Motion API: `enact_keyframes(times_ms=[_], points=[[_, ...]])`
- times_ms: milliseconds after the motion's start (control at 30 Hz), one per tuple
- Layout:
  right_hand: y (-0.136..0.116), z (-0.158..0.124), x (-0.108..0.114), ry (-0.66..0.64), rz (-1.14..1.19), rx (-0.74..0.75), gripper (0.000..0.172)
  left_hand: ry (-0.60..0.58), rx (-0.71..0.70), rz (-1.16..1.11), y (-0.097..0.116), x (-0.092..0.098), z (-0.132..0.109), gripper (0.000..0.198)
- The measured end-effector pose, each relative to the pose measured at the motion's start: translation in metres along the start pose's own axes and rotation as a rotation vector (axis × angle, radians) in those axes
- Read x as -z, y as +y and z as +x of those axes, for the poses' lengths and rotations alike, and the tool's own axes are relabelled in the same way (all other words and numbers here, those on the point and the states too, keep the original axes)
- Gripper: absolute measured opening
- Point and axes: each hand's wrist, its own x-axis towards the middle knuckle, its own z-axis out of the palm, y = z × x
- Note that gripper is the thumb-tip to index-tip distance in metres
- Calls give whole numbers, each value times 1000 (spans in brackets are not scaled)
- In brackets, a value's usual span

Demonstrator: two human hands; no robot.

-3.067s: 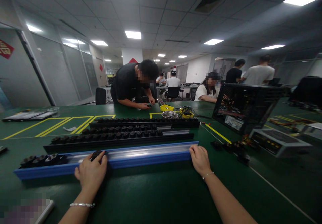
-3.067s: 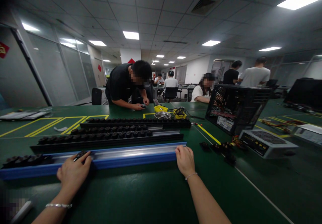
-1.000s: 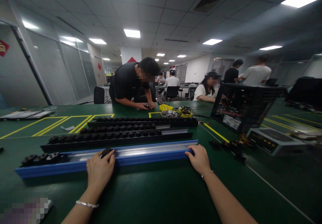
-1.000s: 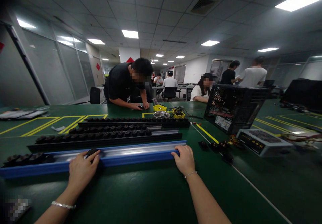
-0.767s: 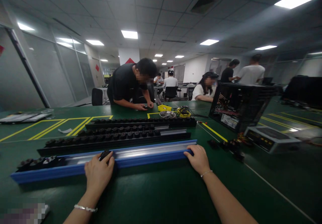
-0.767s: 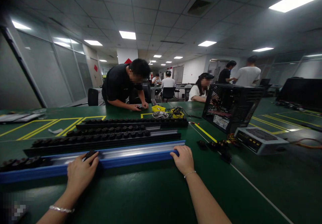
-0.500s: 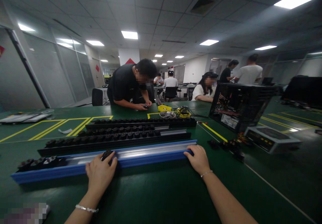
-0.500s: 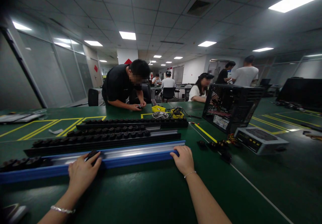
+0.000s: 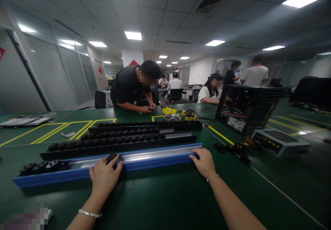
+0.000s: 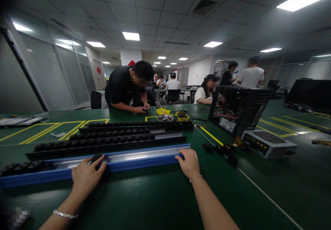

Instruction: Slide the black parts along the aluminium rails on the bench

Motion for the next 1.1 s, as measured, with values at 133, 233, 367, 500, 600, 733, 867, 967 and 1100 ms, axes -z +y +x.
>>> enact_keyframes(times_ms=[133, 233, 367, 500, 600, 733, 867, 967, 1100], points=[[0, 0, 0, 4, 5, -8, 21, 1, -24, 3, 2, 0, -2, 42], [0, 0, 0, 0, 9, -2, 22, -5, -36, -2, 4, 1, -3, 42], [0, 0, -1, 0, 8, 0, 22, -17, -45, -8, 6, 3, -3, 41], [1, 0, -1, 10, -4, 6, 20, -24, -53, -16, 7, 4, -4, 40], [1, 0, -2, 7, -2, 4, 21, -19, -74, -21, 9, 3, -6, 40], [2, 0, -2, 16, -14, 15, 19, -8, -113, -28, 12, 2, -8, 38], [-1, -1, 0, 7, -7, 2, 21, 6, -127, -33, 12, 1, -9, 37], [-1, -1, 0, -3, 9, -11, 22, 16, -140, -33, 10, 0, -8, 37], [1, 0, -2, 1, 0, 3, 20, 36, -212, -60, 10, -1, -8, 37]])
